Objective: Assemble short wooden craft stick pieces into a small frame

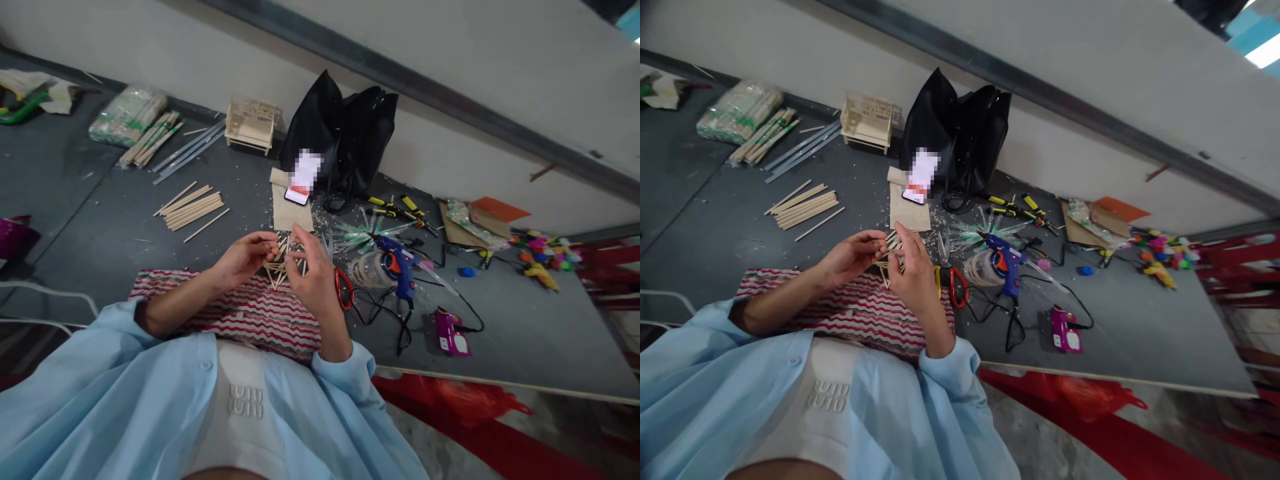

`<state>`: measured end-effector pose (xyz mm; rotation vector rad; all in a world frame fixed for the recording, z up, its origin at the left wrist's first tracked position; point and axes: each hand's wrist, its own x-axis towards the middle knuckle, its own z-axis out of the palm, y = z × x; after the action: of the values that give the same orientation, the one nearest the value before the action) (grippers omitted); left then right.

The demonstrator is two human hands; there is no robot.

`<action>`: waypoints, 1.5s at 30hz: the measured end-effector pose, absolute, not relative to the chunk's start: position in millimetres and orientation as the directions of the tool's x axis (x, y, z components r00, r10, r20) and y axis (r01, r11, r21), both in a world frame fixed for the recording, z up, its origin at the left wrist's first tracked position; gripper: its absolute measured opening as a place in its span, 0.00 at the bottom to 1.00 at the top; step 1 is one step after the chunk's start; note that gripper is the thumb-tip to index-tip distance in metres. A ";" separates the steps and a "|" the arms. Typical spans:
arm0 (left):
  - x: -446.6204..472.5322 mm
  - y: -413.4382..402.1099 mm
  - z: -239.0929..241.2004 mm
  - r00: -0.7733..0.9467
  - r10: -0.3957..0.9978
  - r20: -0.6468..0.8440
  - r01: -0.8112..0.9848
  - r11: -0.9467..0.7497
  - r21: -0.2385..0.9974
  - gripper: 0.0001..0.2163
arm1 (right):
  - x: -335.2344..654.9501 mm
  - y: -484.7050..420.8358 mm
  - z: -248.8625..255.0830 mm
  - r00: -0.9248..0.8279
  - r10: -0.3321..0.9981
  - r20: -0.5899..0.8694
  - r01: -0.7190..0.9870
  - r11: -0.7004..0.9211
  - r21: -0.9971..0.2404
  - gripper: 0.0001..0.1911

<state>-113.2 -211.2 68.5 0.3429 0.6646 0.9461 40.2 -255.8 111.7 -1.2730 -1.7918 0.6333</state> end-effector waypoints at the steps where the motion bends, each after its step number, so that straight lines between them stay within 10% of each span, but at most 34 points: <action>1: -113.7 -210.7 69.1 0.403 0.838 -0.370 -0.637 0.546 0.543 0.08 | 39.5 -255.6 110.9 -0.138 0.935 0.326 0.489 0.350 -0.799 0.29; 13: -112.6 -215.9 76.4 0.323 0.931 -0.167 -0.461 0.309 0.832 0.14 | 30.2 -254.2 103.6 -0.283 0.932 0.226 0.358 0.321 -0.877 0.43; 24: -128.9 -200.1 88.1 0.091 0.952 -0.293 -0.557 0.292 0.777 0.11 | 33.6 -272.9 123.4 -0.194 0.841 0.506 0.798 0.435 -0.418 0.25; 33: -146.9 -182.8 91.4 -0.047 0.953 -0.300 -0.670 0.193 0.717 0.01 | 32.0 -285.8 126.8 -0.251 0.597 0.762 0.716 0.644 -0.269 0.21; 45: -110.7 -240.9 105.4 0.409 0.831 -0.377 -0.523 0.552 0.650 0.06 | 31.6 -263.3 103.7 -0.222 0.862 0.456 0.815 0.421 -0.398 0.15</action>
<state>-110.7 -240.9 105.4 0.4742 0.7420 0.8938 31.6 -263.3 103.7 -1.4130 -2.0552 0.0962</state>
